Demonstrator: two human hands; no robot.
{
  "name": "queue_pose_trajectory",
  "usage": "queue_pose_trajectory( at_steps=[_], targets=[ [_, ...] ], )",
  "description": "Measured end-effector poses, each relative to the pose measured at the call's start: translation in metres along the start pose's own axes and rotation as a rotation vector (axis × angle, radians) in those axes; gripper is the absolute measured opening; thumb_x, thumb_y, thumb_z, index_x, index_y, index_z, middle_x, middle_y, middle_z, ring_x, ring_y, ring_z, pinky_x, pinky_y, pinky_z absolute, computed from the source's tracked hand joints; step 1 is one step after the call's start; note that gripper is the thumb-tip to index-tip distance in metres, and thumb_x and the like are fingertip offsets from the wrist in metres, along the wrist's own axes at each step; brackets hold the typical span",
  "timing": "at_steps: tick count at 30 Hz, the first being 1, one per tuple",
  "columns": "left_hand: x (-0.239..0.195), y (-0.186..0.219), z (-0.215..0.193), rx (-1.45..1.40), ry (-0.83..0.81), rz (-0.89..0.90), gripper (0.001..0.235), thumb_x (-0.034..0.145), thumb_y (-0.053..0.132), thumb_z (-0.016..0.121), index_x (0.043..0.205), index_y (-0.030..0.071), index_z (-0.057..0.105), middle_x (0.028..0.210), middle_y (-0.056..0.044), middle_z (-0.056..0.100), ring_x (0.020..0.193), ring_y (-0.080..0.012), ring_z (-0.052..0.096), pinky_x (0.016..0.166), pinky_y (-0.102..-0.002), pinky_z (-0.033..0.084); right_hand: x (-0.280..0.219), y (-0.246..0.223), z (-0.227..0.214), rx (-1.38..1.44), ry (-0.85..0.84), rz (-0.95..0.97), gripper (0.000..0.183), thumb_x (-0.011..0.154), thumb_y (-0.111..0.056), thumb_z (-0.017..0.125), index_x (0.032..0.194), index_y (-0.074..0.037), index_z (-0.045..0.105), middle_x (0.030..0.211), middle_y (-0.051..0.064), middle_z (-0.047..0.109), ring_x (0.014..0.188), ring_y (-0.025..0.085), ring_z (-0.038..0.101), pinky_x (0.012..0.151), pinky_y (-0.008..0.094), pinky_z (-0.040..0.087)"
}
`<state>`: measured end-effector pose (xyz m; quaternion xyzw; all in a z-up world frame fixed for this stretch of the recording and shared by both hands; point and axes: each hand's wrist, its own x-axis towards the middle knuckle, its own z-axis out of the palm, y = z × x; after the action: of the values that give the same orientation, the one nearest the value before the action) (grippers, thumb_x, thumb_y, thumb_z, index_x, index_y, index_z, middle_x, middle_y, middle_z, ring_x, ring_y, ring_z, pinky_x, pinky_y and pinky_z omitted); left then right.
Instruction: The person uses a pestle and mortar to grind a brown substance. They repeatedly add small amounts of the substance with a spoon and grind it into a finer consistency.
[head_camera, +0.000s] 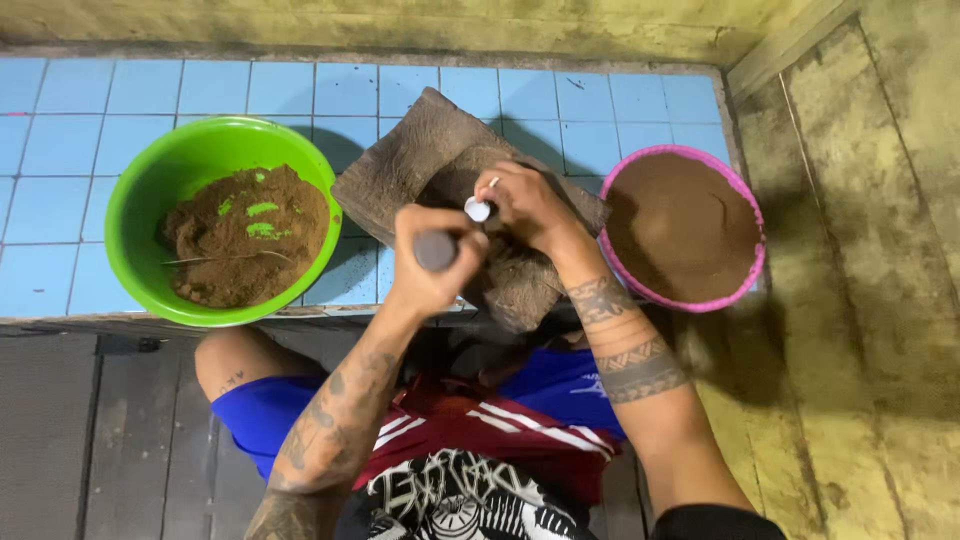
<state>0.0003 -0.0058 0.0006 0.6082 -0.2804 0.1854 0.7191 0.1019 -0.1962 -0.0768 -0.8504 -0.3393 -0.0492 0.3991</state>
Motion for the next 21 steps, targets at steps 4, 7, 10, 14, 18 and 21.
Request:
queue_pose_trajectory(
  at_steps=[4, 7, 10, 14, 18, 21],
  targets=[
    [0.012, 0.069, 0.01, 0.005, -0.111, -0.038, 0.034, 0.082, 0.015, 0.066, 0.053, 0.013, 0.05, 0.043, -0.006, 0.04, 0.036, -0.019, 0.035, 0.04, -0.032, 0.031, 0.003, -0.017, -0.01, -0.048, 0.052, -0.046, 0.029, 0.109, -0.031, 0.049, 0.089, -0.016, 0.064, 0.09, 0.007, 0.061, 0.09, 0.037, 0.067, 0.084, 0.042, 0.054],
    [0.018, 0.061, 0.01, 0.009, -0.127, -0.055, 0.035, 0.083, 0.013, 0.065, 0.052, 0.014, 0.049, 0.042, -0.002, 0.04, 0.036, -0.0189, 0.033, 0.038, -0.028, 0.031, 0.004, -0.031, -0.011, -0.173, 0.074, 0.022, 0.023, 0.108, -0.032, 0.051, 0.09, -0.024, 0.064, 0.094, -0.002, 0.063, 0.092, 0.025, 0.069, 0.086, 0.034, 0.054],
    [0.012, 0.01, 0.005, 0.076, -0.099, -0.133, 0.035, 0.083, 0.015, 0.062, 0.051, 0.015, 0.049, 0.042, 0.0, 0.035, 0.04, -0.0124, 0.031, 0.041, -0.027, 0.029, 0.004, -0.064, -0.021, -0.28, -0.053, 0.173, 0.025, 0.105, -0.019, 0.052, 0.093, -0.005, 0.068, 0.092, 0.021, 0.07, 0.095, 0.046, 0.066, 0.085, 0.058, 0.052],
    [-0.005, -0.018, 0.004, 0.021, -0.143, -0.123, 0.03, 0.081, 0.017, 0.065, 0.055, 0.013, 0.05, 0.043, -0.004, 0.039, 0.041, -0.015, 0.037, 0.041, -0.032, 0.03, -0.002, -0.017, -0.002, -0.17, -0.06, 0.075, 0.019, 0.099, -0.022, 0.058, 0.082, -0.015, 0.059, 0.079, 0.007, 0.061, 0.078, 0.038, 0.067, 0.067, 0.045, 0.054],
    [-0.014, 0.0, 0.01, 0.012, -0.162, -0.075, 0.03, 0.079, 0.014, 0.064, 0.053, 0.015, 0.049, 0.041, 0.0, 0.04, 0.034, -0.0199, 0.036, 0.039, -0.027, 0.031, -0.001, -0.032, -0.005, -0.138, 0.065, 0.043, 0.027, 0.106, -0.036, 0.057, 0.089, -0.016, 0.062, 0.076, 0.008, 0.06, 0.078, 0.034, 0.069, 0.066, 0.041, 0.056],
    [-0.009, -0.002, 0.007, -0.012, -0.165, -0.097, 0.033, 0.081, 0.016, 0.066, 0.053, 0.013, 0.05, 0.043, -0.006, 0.042, 0.035, -0.0262, 0.038, 0.039, -0.031, 0.031, -0.005, -0.001, 0.015, -0.133, 0.171, -0.062, 0.027, 0.106, -0.034, 0.057, 0.091, -0.013, 0.066, 0.078, 0.009, 0.062, 0.08, 0.037, 0.069, 0.069, 0.041, 0.056]
  ],
)
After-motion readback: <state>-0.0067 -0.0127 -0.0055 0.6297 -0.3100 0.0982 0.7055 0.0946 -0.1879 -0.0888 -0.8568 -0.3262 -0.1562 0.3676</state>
